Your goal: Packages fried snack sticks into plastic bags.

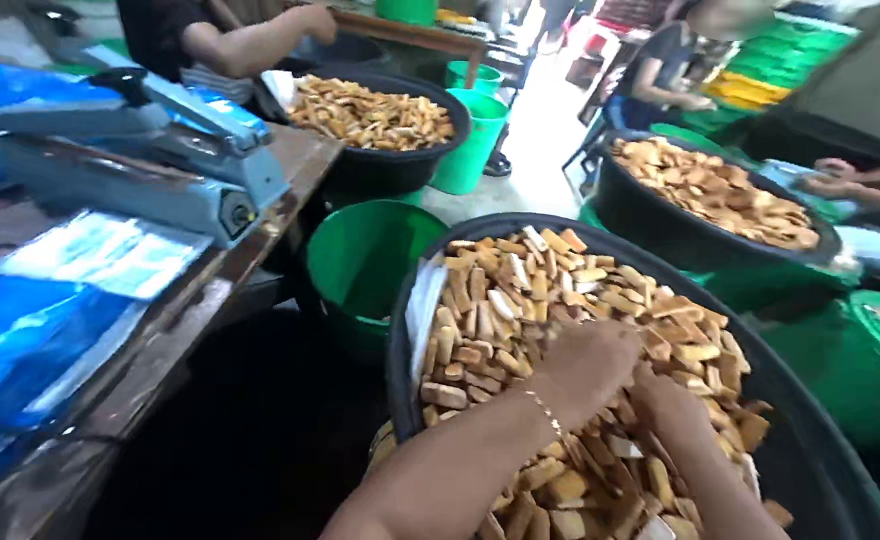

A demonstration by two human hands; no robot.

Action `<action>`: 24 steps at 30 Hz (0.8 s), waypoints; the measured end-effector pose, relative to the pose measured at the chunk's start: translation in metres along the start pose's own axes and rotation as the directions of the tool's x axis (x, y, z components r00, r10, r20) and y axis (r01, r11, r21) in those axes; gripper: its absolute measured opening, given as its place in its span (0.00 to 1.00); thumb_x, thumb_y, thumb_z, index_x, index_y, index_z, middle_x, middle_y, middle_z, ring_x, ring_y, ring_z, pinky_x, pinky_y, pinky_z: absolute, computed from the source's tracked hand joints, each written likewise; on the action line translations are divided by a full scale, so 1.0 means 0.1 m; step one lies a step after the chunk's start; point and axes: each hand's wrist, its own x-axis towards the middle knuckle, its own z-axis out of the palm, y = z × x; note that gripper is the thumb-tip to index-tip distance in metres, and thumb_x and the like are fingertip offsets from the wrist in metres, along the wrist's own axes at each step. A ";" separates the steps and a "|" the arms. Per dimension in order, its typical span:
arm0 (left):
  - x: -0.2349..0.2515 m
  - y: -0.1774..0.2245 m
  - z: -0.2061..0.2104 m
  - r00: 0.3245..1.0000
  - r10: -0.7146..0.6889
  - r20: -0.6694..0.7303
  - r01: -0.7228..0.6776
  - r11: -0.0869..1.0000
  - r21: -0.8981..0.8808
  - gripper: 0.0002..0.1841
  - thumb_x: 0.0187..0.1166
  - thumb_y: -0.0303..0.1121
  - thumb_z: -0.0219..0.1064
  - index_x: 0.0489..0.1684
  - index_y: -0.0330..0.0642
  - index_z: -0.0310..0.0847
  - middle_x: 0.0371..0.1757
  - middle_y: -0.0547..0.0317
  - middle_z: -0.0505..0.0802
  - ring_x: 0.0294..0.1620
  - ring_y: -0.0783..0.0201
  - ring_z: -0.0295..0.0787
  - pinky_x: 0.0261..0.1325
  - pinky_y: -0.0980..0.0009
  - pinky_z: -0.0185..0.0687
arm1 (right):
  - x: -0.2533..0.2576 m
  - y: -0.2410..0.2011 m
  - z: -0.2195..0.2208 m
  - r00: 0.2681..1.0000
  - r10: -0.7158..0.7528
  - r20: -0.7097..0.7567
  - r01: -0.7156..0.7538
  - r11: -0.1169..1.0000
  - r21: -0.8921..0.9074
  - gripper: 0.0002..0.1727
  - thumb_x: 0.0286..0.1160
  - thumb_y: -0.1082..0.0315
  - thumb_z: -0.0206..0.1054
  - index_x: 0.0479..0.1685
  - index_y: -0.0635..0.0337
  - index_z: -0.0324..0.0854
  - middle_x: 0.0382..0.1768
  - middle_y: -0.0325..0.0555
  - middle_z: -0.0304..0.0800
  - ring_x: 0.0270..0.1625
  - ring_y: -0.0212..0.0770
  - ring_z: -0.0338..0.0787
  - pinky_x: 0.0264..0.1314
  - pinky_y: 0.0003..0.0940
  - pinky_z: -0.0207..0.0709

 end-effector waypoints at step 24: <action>0.08 -0.04 0.14 0.910 -0.109 0.401 0.185 0.970 -0.158 0.20 0.82 0.36 0.69 0.64 0.30 0.82 0.66 0.36 0.87 0.70 0.43 0.83 0.75 0.46 0.73 | -1.11 0.46 -0.46 0.855 -0.305 -0.420 0.519 0.544 0.660 0.21 0.76 0.69 0.71 0.68 0.65 0.80 0.61 0.57 0.87 0.56 0.44 0.90 0.59 0.43 0.85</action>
